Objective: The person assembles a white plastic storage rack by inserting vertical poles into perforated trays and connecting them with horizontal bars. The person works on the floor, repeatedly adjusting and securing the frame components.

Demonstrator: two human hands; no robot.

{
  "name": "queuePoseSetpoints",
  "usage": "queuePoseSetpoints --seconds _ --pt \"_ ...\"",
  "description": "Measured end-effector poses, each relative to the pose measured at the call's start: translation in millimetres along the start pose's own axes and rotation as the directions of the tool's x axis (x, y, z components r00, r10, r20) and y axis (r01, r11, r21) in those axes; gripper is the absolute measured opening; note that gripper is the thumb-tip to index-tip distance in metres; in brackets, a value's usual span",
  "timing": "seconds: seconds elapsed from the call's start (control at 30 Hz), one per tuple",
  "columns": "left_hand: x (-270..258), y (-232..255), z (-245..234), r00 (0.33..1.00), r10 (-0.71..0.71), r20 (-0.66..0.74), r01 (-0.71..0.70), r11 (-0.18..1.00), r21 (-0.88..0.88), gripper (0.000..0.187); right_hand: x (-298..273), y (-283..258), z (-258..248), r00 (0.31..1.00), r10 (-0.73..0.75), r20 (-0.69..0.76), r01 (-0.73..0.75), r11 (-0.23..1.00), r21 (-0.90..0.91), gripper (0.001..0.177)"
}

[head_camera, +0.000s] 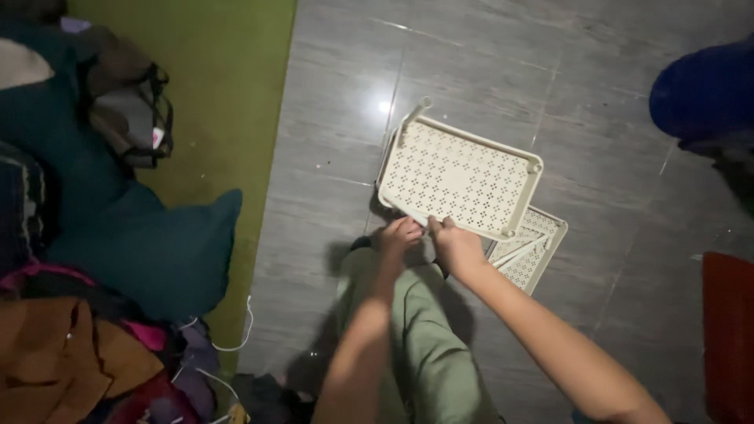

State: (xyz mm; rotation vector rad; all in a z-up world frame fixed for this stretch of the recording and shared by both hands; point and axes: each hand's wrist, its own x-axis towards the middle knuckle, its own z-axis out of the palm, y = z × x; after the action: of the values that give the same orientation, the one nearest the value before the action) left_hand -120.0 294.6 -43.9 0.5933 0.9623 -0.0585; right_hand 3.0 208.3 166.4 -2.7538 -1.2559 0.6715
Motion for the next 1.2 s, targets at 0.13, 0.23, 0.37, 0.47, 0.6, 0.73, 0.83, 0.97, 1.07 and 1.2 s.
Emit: queuePoseSetpoints --seconds 0.13,0.23,0.37,0.47,0.6,0.73,0.83,0.97,1.07,1.2 --pt "-6 -1 18 0.995 -0.094 -0.027 0.092 0.993 -0.073 0.046 16 -11 -8 0.996 -0.008 0.084 0.011 0.999 -0.043 0.039" --pt "-4 7 36 0.964 -0.254 -0.072 0.236 0.951 -0.2 0.049 29 -23 -4 0.991 0.002 0.131 0.015 0.991 -0.134 0.026" --pt "-13 8 30 0.994 -0.038 0.105 0.087 0.856 -0.509 0.048 63 -52 7 0.98 -0.005 0.199 0.058 0.963 -0.261 0.015" --pt "-1 27 18 0.698 0.572 0.43 -0.701 0.427 0.571 0.039 98 -75 15 0.96 -0.043 0.277 0.135 0.938 -0.32 0.011" --pt "11 44 22 0.976 0.202 0.08 -0.211 0.791 0.575 0.024 124 -122 30 0.9 0.192 0.392 0.028 0.871 -0.49 0.015" --pt "13 53 18 1.0 -0.002 0.006 0.003 0.962 -0.274 0.035 138 -130 26 0.902 0.132 0.41 0.18 0.749 -0.637 0.017" --pt "15 51 -2 0.973 0.228 0.042 -0.23 0.932 0.278 0.041 148 -111 5 0.875 0.014 0.483 0.176 0.922 -0.346 0.018" --pt "15 48 -6 0.93 0.338 0.148 -0.359 0.74 0.569 0.048 146 -108 2 0.889 -0.025 0.458 0.22 0.9 -0.377 0.018" --pt "10 47 -9 0.925 0.37 0.089 -0.286 0.521 0.804 0.05 139 -105 7 0.901 -0.022 0.433 0.185 0.922 -0.339 0.018" --pt "12 50 2 0.993 -0.119 -0.028 0.085 0.836 -0.543 0.051 119 -89 7 0.911 -0.033 0.411 0.177 0.932 -0.317 0.018"
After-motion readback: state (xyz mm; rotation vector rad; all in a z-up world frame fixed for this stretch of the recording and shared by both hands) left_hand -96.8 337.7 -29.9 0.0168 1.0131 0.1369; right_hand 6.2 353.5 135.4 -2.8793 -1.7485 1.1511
